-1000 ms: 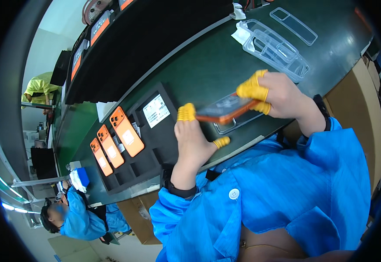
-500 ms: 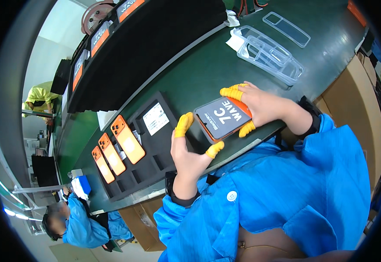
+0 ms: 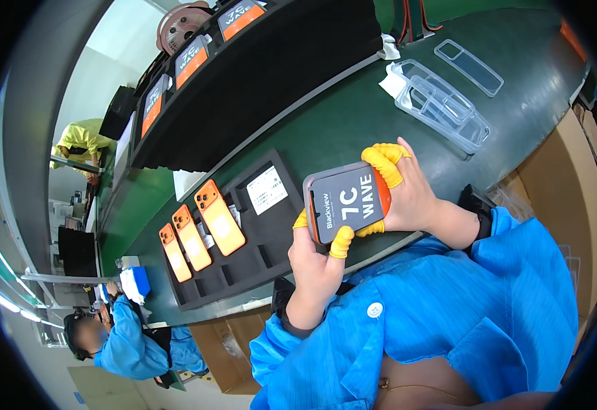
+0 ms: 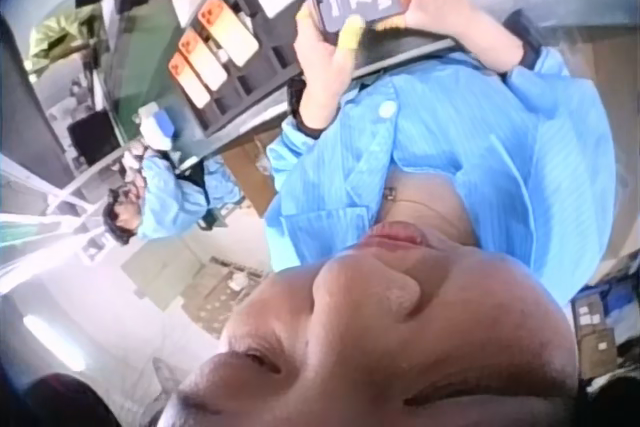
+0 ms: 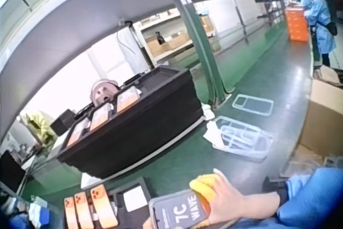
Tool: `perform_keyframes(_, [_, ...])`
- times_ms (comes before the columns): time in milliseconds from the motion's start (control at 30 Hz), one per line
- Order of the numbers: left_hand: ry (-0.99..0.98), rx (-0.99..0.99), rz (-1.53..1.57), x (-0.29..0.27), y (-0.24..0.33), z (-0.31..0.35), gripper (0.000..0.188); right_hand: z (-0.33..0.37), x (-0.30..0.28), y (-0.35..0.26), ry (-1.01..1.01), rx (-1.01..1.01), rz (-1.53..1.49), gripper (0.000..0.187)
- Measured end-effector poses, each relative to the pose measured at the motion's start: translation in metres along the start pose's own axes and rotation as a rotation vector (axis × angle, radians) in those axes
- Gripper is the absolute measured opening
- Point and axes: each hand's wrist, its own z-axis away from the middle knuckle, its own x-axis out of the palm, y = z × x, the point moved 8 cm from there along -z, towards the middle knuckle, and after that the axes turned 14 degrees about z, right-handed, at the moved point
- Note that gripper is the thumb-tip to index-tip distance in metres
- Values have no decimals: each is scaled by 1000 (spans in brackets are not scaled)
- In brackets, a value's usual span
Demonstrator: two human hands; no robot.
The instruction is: Cleaning smartphone screens and organizing them into trays and boxes on an assembly line.
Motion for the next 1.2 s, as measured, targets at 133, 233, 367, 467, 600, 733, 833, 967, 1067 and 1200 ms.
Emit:
perform_keyframes(133, [79, 96, -254, -13, 6, 0, 32, -5, 4, -1, -133, -40, -170, 88])
perform_keyframes(233, [124, 85, -158, -24, -6, -5, 28, -16, 17, 7, -323, 63, -157, 73])
perform_keyframes(367, [140, 27, -90, -32, -19, -7, 28, -19, 29, 6, -381, 80, -133, 46])
perform_keyframes(467, [150, 49, -40, -35, -23, -3, 27, -18, 29, 1, -380, 71, -94, 39])
perform_keyframes(600, [122, 13, 7, -38, -21, -5, 28, -16, 30, 2, -412, 79, -70, 37])
perform_keyframes(733, [-23, -222, 38, -34, -29, -12, 28, -8, 42, 8, -516, 116, -107, 37])
perform_keyframes(833, [1, -194, 26, -29, -33, -11, 26, -6, 38, 9, -460, 103, -48, 36])
perform_keyframes(967, [147, -130, -9, -41, -36, -4, 24, -12, 25, -7, -349, 42, 22, 34])
perform_keyframes(1067, [72, -167, 195, -37, -39, -7, 26, -15, 25, -5, -380, 47, -29, 32])
perform_keyframes(1200, [54, -153, 251, -33, -16, -6, 38, -11, 29, -3, -508, 112, -191, 30])
